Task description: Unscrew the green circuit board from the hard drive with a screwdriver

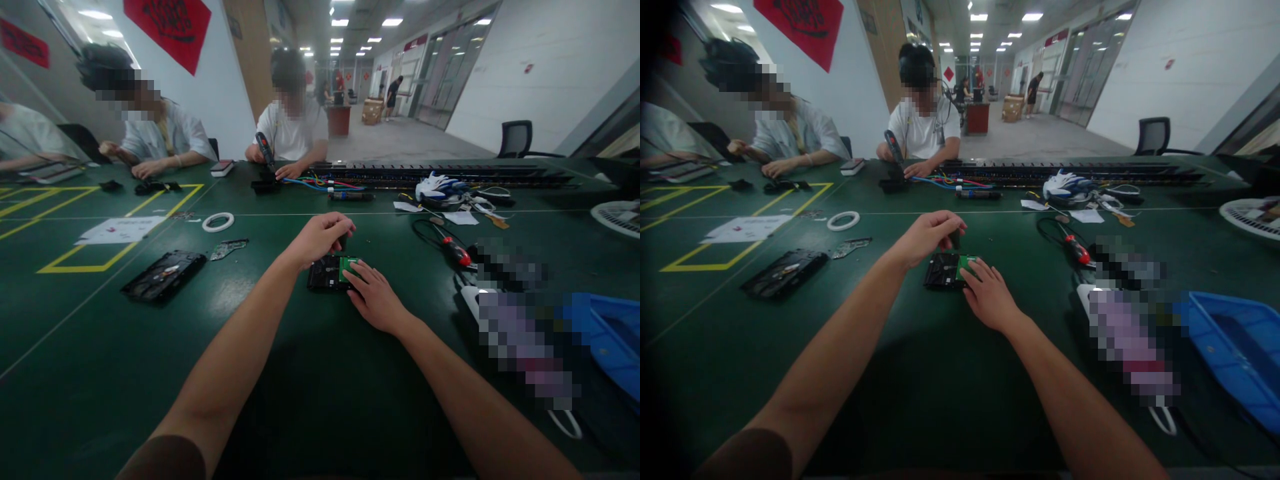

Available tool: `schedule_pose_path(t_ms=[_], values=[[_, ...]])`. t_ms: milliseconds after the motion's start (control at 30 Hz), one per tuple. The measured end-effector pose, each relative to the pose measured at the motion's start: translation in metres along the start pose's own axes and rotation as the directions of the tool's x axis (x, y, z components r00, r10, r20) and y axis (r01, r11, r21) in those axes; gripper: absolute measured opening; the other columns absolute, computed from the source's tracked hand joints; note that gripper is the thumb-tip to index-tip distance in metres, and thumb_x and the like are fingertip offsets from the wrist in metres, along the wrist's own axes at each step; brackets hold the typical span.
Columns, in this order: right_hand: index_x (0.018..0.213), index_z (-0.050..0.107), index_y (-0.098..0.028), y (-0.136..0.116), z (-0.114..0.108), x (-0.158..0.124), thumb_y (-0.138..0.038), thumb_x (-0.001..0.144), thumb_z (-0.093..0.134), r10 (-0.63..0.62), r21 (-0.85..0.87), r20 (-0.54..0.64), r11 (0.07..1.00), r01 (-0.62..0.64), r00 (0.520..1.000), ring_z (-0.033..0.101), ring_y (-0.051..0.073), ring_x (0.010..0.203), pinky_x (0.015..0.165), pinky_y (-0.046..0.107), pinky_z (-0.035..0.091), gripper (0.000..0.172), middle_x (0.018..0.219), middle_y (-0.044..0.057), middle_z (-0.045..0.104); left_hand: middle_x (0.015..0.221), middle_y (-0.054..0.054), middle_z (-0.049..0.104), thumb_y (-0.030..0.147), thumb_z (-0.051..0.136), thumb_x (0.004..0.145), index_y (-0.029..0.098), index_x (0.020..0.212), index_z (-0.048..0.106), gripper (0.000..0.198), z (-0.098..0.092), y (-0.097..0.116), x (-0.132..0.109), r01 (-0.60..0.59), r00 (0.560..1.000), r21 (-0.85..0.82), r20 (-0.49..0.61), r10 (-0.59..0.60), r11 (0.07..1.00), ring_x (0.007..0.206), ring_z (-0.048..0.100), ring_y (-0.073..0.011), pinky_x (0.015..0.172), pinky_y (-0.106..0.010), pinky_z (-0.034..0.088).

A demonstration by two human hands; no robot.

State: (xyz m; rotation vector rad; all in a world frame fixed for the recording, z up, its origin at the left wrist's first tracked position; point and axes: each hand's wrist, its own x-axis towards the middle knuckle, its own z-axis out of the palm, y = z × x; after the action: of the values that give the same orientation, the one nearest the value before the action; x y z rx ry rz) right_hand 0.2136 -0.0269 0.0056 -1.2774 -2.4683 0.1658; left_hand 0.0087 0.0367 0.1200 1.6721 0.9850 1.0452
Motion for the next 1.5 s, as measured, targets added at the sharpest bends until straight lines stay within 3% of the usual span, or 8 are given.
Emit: schedule_pose_path(t_ms=[233, 400, 500, 667, 833, 1067, 1333, 1500], values=[[0.155, 0.051, -0.024, -0.002, -0.003, 0.0, -0.033, 0.106, 0.047, 0.015, 0.012, 0.023, 1.0, -0.015, 1.0, 0.026, 0.032, 0.159, 0.125, 0.062, 0.028, 0.05, 0.168, 0.011, 0.04, 0.098, -0.007, 0.072, 0.032, 0.045, 0.103, 0.018, 0.096, 0.073, 0.032, -0.002, -0.005, 0.004, 0.084, 0.996, -0.137, 0.025, -0.081, 0.987, 0.061, 0.06, -0.009, 0.057, -0.022, 0.048], [0.155, 0.051, -0.026, -0.001, -0.002, 0.0, -0.033, 0.106, 0.047, 0.013, 0.009, 0.014, 1.0, -0.013, 1.0, 0.026, 0.031, 0.159, 0.126, 0.062, 0.028, 0.05, 0.167, 0.01, 0.041, 0.092, -0.006, 0.07, 0.026, 0.053, 0.101, 0.017, 0.1, 0.071, 0.02, -0.003, 0.002, 0.0, 0.122, 0.992, -0.147, 0.029, -0.119, 0.982, 0.062, 0.063, -0.0091, 0.061, -0.022, 0.049], [0.154, 0.052, -0.025, -0.001, -0.001, 0.001, -0.033, 0.105, 0.048, 0.016, 0.001, 0.017, 1.0, -0.016, 1.0, 0.027, 0.031, 0.159, 0.126, 0.06, 0.029, 0.05, 0.167, 0.011, 0.042, 0.081, -0.004, 0.067, 0.028, 0.06, 0.099, 0.016, 0.097, 0.069, 0.016, -0.001, 0.006, -0.003, 0.085, 0.996, -0.102, 0.034, -0.082, 0.991, 0.061, 0.063, -0.0094, 0.058, -0.022, 0.048], [0.153, 0.052, -0.024, -0.003, -0.003, 0.002, -0.032, 0.105, 0.048, 0.018, -0.01, 0.022, 1.0, -0.018, 1.0, 0.028, 0.03, 0.159, 0.126, 0.059, 0.029, 0.049, 0.167, 0.011, 0.042, 0.078, -0.002, 0.066, 0.036, 0.07, 0.095, 0.016, 0.091, 0.064, 0.021, 0.0, 0.004, -0.003, 0.034, 0.999, 0.021, 0.011, -0.034, 0.999, 0.057, 0.06, -0.0083, 0.054, -0.021, 0.046], [0.154, 0.052, -0.023, -0.004, -0.004, 0.002, -0.031, 0.105, 0.048, 0.02, -0.014, 0.02, 1.0, -0.02, 1.0, 0.027, 0.031, 0.159, 0.126, 0.06, 0.029, 0.049, 0.167, 0.012, 0.041, 0.074, -0.003, 0.068, 0.036, 0.074, 0.092, 0.018, 0.086, 0.059, 0.025, 0.003, 0.003, -0.003, 0.074, 0.997, 0.044, -0.039, -0.072, 0.996, 0.055, 0.061, -0.0092, 0.052, -0.022, 0.045], [0.154, 0.052, -0.024, -0.002, -0.001, 0.001, -0.033, 0.106, 0.047, 0.008, -0.009, 0.016, 1.0, -0.008, 1.0, 0.027, 0.031, 0.159, 0.125, 0.061, 0.029, 0.049, 0.167, 0.011, 0.041, 0.095, -0.005, 0.073, 0.027, 0.062, 0.098, 0.018, 0.101, 0.067, 0.011, 0.006, 0.007, -0.004, 0.04, 0.998, 0.0, 0.042, -0.04, 0.999, 0.053, 0.058, -0.005, 0.049, -0.019, 0.042], [0.155, 0.051, -0.024, -0.002, -0.002, 0.001, -0.034, 0.106, 0.047, 0.014, -0.005, 0.024, 1.0, -0.014, 1.0, 0.027, 0.031, 0.159, 0.125, 0.061, 0.029, 0.05, 0.167, 0.011, 0.042, 0.094, -0.005, 0.071, 0.033, 0.05, 0.102, 0.018, 0.096, 0.073, 0.028, 0.0, 0.0, 0.001, 0.084, 0.996, -0.111, 0.014, -0.083, 0.99, 0.058, 0.06, -0.0079, 0.055, -0.021, 0.048], [0.154, 0.052, -0.023, -0.004, -0.004, 0.001, -0.033, 0.105, 0.047, 0.018, -0.004, 0.023, 1.0, -0.017, 1.0, 0.028, 0.031, 0.159, 0.126, 0.06, 0.029, 0.049, 0.167, 0.012, 0.042, 0.086, -0.005, 0.069, 0.028, 0.052, 0.101, 0.017, 0.099, 0.071, 0.023, 0.0, 0.0, 0.001, 0.11, 0.994, -0.151, 0.031, -0.106, 0.982, 0.058, 0.063, -0.0092, 0.056, -0.022, 0.049]])
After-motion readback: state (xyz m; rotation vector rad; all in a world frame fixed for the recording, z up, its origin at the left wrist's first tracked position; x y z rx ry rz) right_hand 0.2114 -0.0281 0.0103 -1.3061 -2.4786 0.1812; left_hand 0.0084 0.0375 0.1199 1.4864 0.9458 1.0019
